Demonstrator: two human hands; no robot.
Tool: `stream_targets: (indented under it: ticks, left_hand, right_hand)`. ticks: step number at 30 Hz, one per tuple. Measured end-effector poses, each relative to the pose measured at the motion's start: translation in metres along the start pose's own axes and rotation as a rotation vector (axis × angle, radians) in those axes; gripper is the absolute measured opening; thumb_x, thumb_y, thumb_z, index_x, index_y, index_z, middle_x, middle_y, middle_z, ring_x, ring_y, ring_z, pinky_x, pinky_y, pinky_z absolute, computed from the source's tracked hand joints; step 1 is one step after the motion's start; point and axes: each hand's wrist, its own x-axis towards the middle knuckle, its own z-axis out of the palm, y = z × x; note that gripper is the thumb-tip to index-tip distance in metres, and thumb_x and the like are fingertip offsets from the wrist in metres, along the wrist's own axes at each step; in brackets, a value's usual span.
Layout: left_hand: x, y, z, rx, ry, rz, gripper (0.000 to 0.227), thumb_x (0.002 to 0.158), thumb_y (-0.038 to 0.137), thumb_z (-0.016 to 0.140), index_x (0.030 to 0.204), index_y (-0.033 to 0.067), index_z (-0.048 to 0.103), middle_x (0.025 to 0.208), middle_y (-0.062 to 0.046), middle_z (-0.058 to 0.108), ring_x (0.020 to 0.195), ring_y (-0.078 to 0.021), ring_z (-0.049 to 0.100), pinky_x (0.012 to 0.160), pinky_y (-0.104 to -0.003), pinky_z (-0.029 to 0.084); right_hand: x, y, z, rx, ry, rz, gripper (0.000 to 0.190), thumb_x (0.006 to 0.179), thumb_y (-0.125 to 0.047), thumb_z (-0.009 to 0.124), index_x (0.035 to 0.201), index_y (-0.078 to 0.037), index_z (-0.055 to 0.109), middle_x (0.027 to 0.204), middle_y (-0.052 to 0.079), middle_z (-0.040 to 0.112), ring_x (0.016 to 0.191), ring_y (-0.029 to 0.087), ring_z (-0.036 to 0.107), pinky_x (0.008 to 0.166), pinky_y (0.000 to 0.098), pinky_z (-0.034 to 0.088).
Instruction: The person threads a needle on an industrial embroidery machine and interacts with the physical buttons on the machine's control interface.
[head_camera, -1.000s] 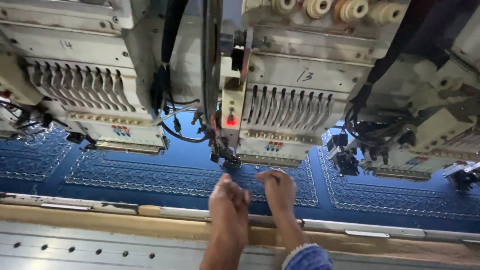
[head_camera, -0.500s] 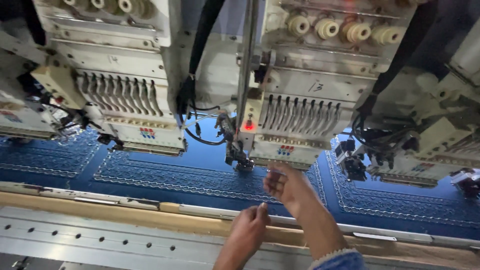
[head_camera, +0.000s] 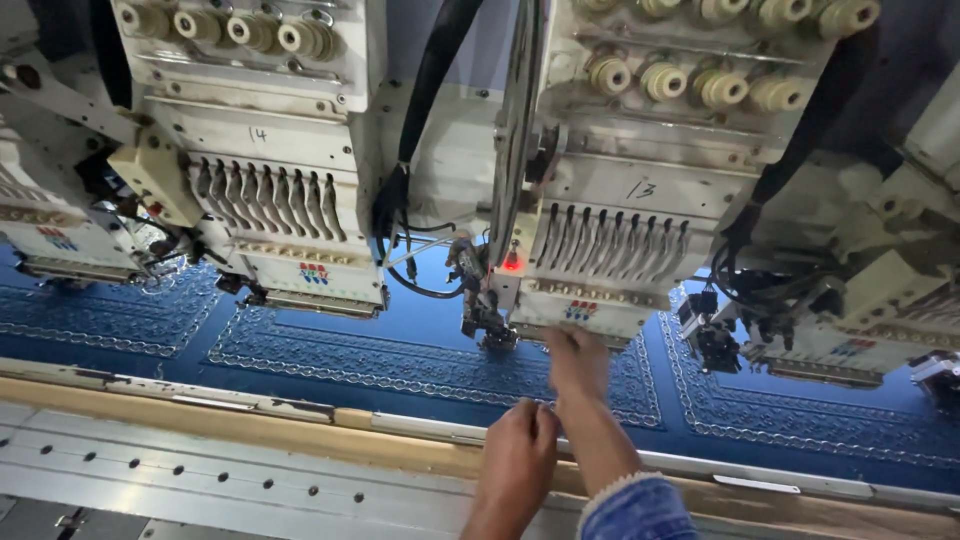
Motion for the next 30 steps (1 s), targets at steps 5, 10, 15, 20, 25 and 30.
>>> stream_targets:
  ticks: [5,10,15,20,25,30]
  left_hand:
    - [-0.014,-0.009,-0.002,0.009,0.010,0.115,0.030,0.099,0.027,0.053,0.076,0.0087,0.061,0.081,-0.017,0.064,0.079,-0.0404,0.059,0.073,-0.055,0.041]
    - [-0.063,0.008,-0.021,0.164,-0.139,0.144,0.022,0.092,0.021,0.062,0.079,0.0082,0.073,0.090,-0.014,0.059,0.091,-0.0350,0.060,0.086,-0.047,0.050]
    - [-0.145,0.091,-0.075,0.217,-0.487,0.115,0.021,0.086,0.018,0.069,0.103,0.0166,0.080,0.097,-0.003,0.080,0.090,-0.0183,0.075,0.087,-0.030,0.058]
    - [-0.213,0.160,-0.114,0.507,-0.355,0.147,0.030,0.090,0.015,0.058,0.114,0.0253,0.073,0.107,0.001,0.077,0.108,-0.0241,0.070,0.104,-0.041,0.038]
    - [-0.311,0.217,-0.170,0.511,-0.012,0.215,0.020,0.083,0.013,0.051,0.086,0.0251,0.067,0.084,-0.006,0.074,0.102,-0.0317,0.067,0.099,-0.044,0.033]
    - [-0.429,0.250,-0.206,0.481,0.289,0.545,0.041,0.092,0.018,0.065,0.132,0.0126,0.060,0.131,-0.010,0.063,0.122,-0.0357,0.053,0.103,-0.054,0.037]
  right_hand:
    - [-0.016,0.018,-0.034,0.132,0.015,0.038,0.014,0.092,-0.022,0.076,0.102,-0.013,0.073,0.091,0.003,0.065,0.075,0.019,0.056,0.068,0.0325,0.051]
    - [-0.071,0.024,-0.099,0.134,-0.120,-0.092,0.035,0.094,-0.026,0.067,0.120,-0.005,0.075,0.105,0.016,0.080,0.103,0.023,0.077,0.100,0.0337,0.057]
    - [-0.127,0.015,-0.157,-0.361,-0.065,-0.458,0.030,0.088,-0.031,0.066,0.115,-0.025,0.079,0.115,-0.010,0.081,0.105,0.007,0.074,0.089,0.0276,0.053]
    - [-0.234,0.003,-0.213,-0.573,0.014,-0.827,0.040,0.092,-0.044,0.061,0.125,-0.025,0.071,0.129,-0.007,0.074,0.125,0.016,0.066,0.105,0.0386,0.042]
    - [-0.349,0.017,-0.250,-0.644,0.190,-1.124,0.043,0.087,-0.036,0.067,0.128,-0.024,0.069,0.136,-0.004,0.069,0.131,0.021,0.057,0.108,0.0452,0.033]
    - [-0.475,0.026,-0.288,-0.688,0.344,-1.265,0.043,0.093,-0.043,0.062,0.130,-0.021,0.067,0.140,0.000,0.066,0.137,0.026,0.053,0.113,0.0491,0.030]
